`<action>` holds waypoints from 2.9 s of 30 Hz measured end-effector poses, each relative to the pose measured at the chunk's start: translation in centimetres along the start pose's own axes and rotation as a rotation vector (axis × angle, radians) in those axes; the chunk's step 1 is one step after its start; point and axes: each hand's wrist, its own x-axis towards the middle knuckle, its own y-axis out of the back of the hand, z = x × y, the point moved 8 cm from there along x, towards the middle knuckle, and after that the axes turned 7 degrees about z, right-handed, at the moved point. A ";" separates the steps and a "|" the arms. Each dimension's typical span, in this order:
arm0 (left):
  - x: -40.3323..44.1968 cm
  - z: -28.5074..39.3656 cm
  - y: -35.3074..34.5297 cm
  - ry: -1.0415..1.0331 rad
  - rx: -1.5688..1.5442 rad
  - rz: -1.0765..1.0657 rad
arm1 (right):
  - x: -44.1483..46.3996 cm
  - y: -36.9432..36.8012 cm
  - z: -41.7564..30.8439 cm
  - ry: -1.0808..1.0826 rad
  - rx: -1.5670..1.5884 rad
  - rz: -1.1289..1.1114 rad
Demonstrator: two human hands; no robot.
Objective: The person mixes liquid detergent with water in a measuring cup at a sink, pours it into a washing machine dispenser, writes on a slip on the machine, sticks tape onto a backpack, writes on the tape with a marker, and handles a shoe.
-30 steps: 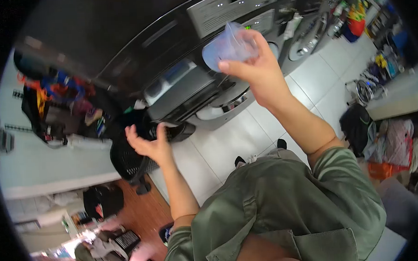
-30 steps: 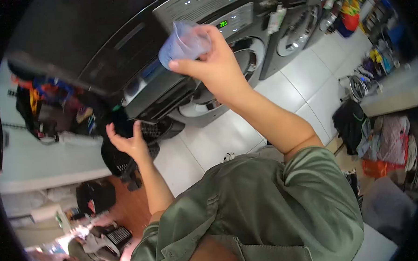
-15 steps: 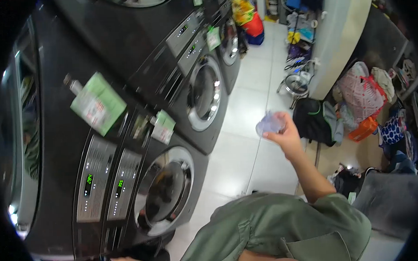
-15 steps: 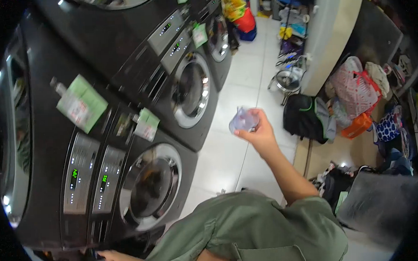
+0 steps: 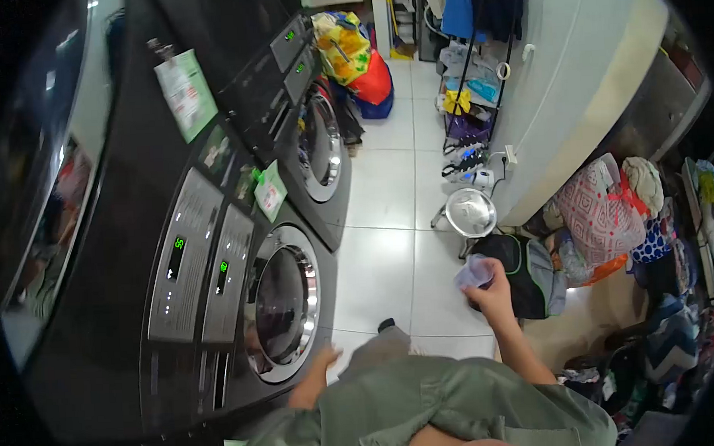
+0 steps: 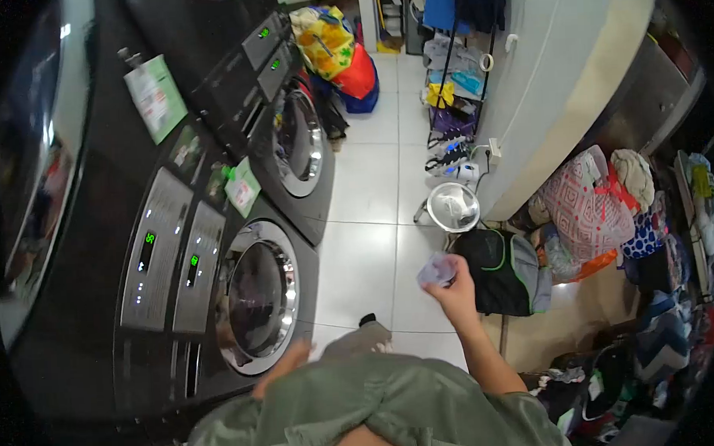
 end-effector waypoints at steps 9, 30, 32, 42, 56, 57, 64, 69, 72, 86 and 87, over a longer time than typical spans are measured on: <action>23.9 53.1 28.2 -0.673 -0.139 0.159 | 23.8 6.5 6.1 -0.042 -0.094 0.534; 83.7 74.2 60.4 -0.551 0.348 0.059 | 120.7 -37.9 -11.3 0.287 -0.036 -0.103; 79.8 80.3 67.8 -0.160 0.032 -0.126 | 130.0 -39.4 -13.1 0.391 -0.222 -0.063; 89.4 77.4 73.0 0.182 -0.494 0.263 | 175.0 -56.0 -24.0 0.504 -0.266 0.089; 93.1 104.1 83.5 0.915 -1.202 0.550 | 223.3 -91.5 -32.0 0.492 -0.557 0.213; 93.2 105.3 84.0 0.924 -1.212 0.563 | 224.9 -92.8 -31.7 0.487 -0.558 0.188; 91.1 111.7 82.7 1.027 -1.270 0.623 | 230.1 -95.3 -28.3 0.337 -0.730 0.224; 86.1 119.1 74.7 1.121 -1.210 0.631 | 224.9 -94.8 -27.6 0.613 -0.655 0.061; 83.9 124.0 70.0 1.272 -1.239 0.587 | 215.9 -94.0 -24.4 1.104 -0.293 -0.101; 82.8 120.9 49.8 1.323 -1.452 0.600 | 164.4 -77.8 20.4 0.715 -1.480 -1.966; 82.0 119.3 46.1 1.531 -1.608 0.627 | 159.3 -76.6 21.0 0.764 -1.483 -2.034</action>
